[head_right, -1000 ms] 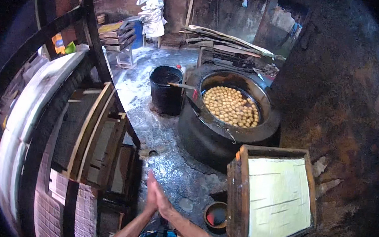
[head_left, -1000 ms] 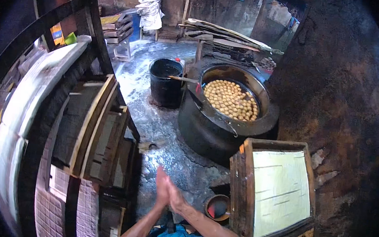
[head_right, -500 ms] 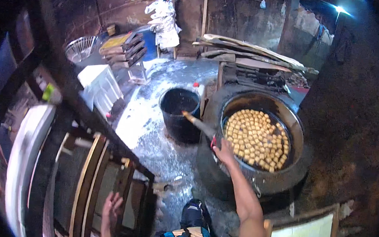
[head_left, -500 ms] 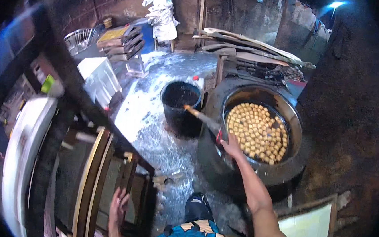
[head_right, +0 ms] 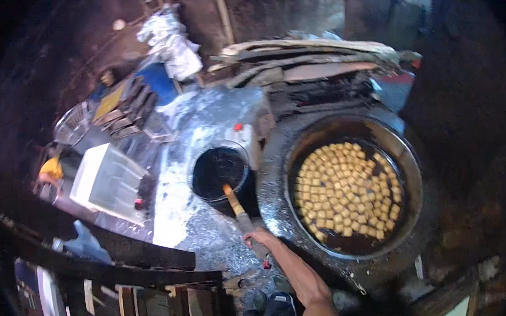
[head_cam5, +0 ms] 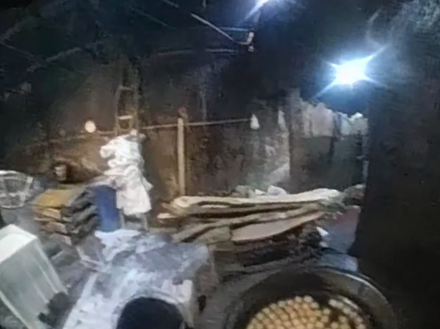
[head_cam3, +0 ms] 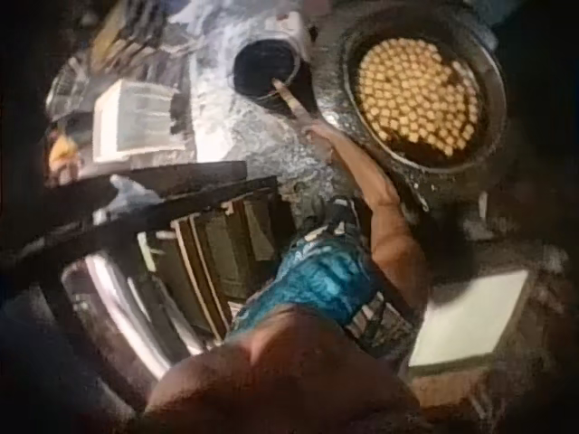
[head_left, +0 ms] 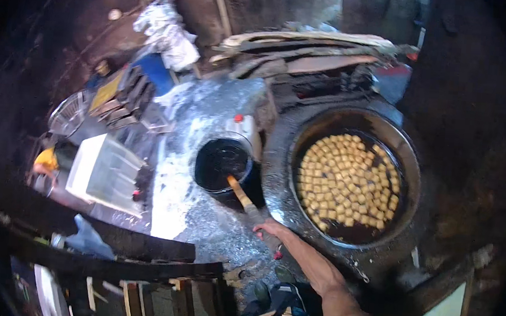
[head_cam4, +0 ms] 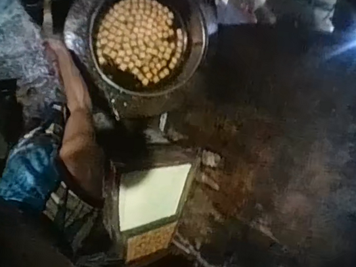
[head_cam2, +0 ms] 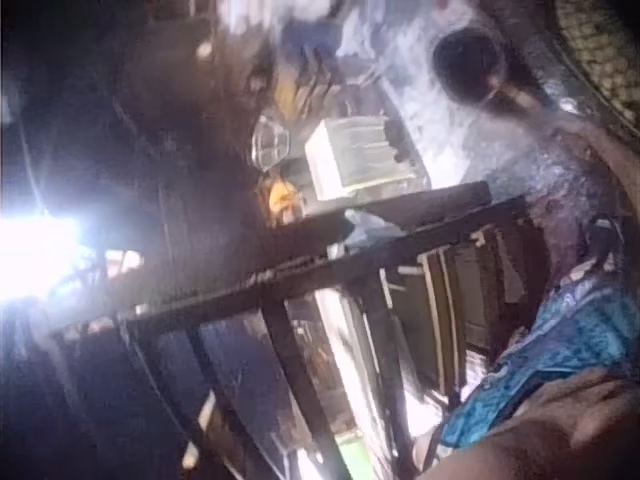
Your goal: The person stirs food items in a large vat of liquid using a long-handled tool and then arranges the cooked items in a wooden tray before carrying the tray across the room.
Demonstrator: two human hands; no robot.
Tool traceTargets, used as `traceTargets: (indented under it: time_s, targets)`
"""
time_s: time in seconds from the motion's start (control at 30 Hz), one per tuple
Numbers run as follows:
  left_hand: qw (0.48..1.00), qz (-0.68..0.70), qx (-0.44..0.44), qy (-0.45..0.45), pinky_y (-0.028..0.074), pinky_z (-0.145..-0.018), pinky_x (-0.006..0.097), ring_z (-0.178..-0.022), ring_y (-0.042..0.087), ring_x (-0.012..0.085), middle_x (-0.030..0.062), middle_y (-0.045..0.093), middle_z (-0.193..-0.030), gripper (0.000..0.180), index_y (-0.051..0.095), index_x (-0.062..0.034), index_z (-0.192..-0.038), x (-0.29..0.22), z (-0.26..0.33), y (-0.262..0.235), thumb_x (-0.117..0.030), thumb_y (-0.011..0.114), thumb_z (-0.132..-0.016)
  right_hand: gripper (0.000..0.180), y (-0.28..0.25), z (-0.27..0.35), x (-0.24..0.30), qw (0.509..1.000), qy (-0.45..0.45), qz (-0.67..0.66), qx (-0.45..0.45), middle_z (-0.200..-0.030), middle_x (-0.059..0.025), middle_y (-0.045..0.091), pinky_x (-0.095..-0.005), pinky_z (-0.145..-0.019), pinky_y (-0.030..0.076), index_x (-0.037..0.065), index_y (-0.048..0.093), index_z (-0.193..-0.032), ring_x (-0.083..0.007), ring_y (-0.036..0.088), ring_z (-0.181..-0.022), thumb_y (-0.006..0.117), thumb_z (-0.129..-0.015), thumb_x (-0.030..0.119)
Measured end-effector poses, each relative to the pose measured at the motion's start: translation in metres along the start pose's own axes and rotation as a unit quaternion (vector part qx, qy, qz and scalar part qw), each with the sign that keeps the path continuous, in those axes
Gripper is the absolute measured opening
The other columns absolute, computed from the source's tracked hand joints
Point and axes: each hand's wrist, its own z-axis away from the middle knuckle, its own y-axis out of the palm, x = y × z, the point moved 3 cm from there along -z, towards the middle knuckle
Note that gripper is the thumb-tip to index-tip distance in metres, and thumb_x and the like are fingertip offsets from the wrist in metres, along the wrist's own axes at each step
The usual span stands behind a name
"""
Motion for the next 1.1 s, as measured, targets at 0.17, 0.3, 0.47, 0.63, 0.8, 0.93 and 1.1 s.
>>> traceTargets:
  time_s: [0.17,0.3,0.47,0.63,0.8,0.93,1.1]
  targets:
    - [1.000,0.006,0.013,0.001,0.043,-0.060,0.034,-0.062,0.052,0.0190,0.0026,0.056,-0.072,0.031,0.059,-0.0112,-0.095,-0.038,-0.042,0.031,-0.040,0.053,-0.084,0.019,-0.065,0.139,0.033,0.983,-0.121,-0.105,-0.088,-0.066,-0.0061,0.055,-0.0279,-0.043,0.044,-0.001,0.052,-0.093,-0.0142,0.054,-0.053,0.062,-0.079,0.008]
    - [0.997,0.040,0.063,-0.014,0.044,-0.055,0.034,-0.057,0.052,0.0188,0.0021,0.057,-0.069,0.031,0.061,-0.0134,-0.093,-0.050,-0.075,0.041,-0.042,0.053,-0.084,0.038,-0.177,0.243,0.046,0.904,-0.128,0.053,-0.404,-0.073,-0.0058,0.054,-0.0277,-0.043,0.048,0.001,0.044,-0.117,-0.0139,0.055,-0.055,0.054,-0.081,0.004]
    - [0.994,-0.078,0.071,-0.013,0.043,-0.053,0.025,-0.064,0.053,0.0153,0.0038,0.058,-0.078,0.031,0.059,-0.0121,-0.101,-0.093,-0.078,0.085,-0.038,0.050,-0.087,0.031,-0.363,0.277,0.015,0.674,-0.070,0.259,-0.688,-0.089,-0.0271,0.057,-0.0432,-0.076,0.046,-0.004,0.051,-0.106,-0.0384,0.057,-0.090,0.050,-0.076,0.004]
    - [0.989,-0.114,0.098,-0.014,0.043,-0.055,0.025,-0.066,0.053,0.0146,0.0037,0.058,-0.081,0.030,0.057,-0.0107,-0.104,-0.103,-0.079,0.108,-0.035,0.050,-0.087,0.026,-0.400,0.252,-0.016,0.689,0.174,0.249,-0.658,-0.092,-0.0246,0.058,-0.0448,-0.073,0.047,-0.001,0.056,-0.101,-0.0365,0.058,-0.088,0.054,-0.076,0.007]
    - [0.987,-0.119,0.107,-0.007,0.044,-0.057,0.025,-0.068,0.053,0.0139,0.0036,0.058,-0.084,0.030,0.056,-0.0093,-0.107,-0.096,-0.074,0.111,-0.031,0.050,-0.087,0.078,-0.320,0.246,-0.057,0.713,0.053,0.351,-0.605,-0.096,-0.0273,0.056,-0.0457,-0.075,0.046,0.020,0.019,-0.139,-0.0424,0.054,-0.090,0.050,-0.070,-0.001]
    - [0.984,-0.125,0.128,0.004,0.044,-0.058,0.024,-0.070,0.053,0.0133,0.0036,0.058,-0.086,0.030,0.054,-0.0081,-0.109,-0.092,-0.071,0.120,-0.028,0.051,-0.087,0.057,-0.254,0.312,-0.081,0.759,0.121,0.274,-0.578,-0.096,-0.0280,0.056,-0.0451,-0.077,0.044,0.008,0.039,-0.127,-0.0431,0.054,-0.091,0.051,-0.073,0.002]
    - [0.982,-0.125,0.139,0.014,0.044,-0.060,0.024,-0.072,0.053,0.0126,0.0035,0.058,-0.088,0.030,0.053,-0.0067,-0.112,-0.089,-0.066,0.130,-0.024,0.051,-0.087,0.055,-0.194,0.405,-0.110,0.706,-0.094,0.375,-0.593,-0.102,-0.0240,0.054,-0.0478,-0.081,0.043,0.000,0.040,-0.123,-0.0413,0.052,-0.096,0.055,-0.070,0.000]
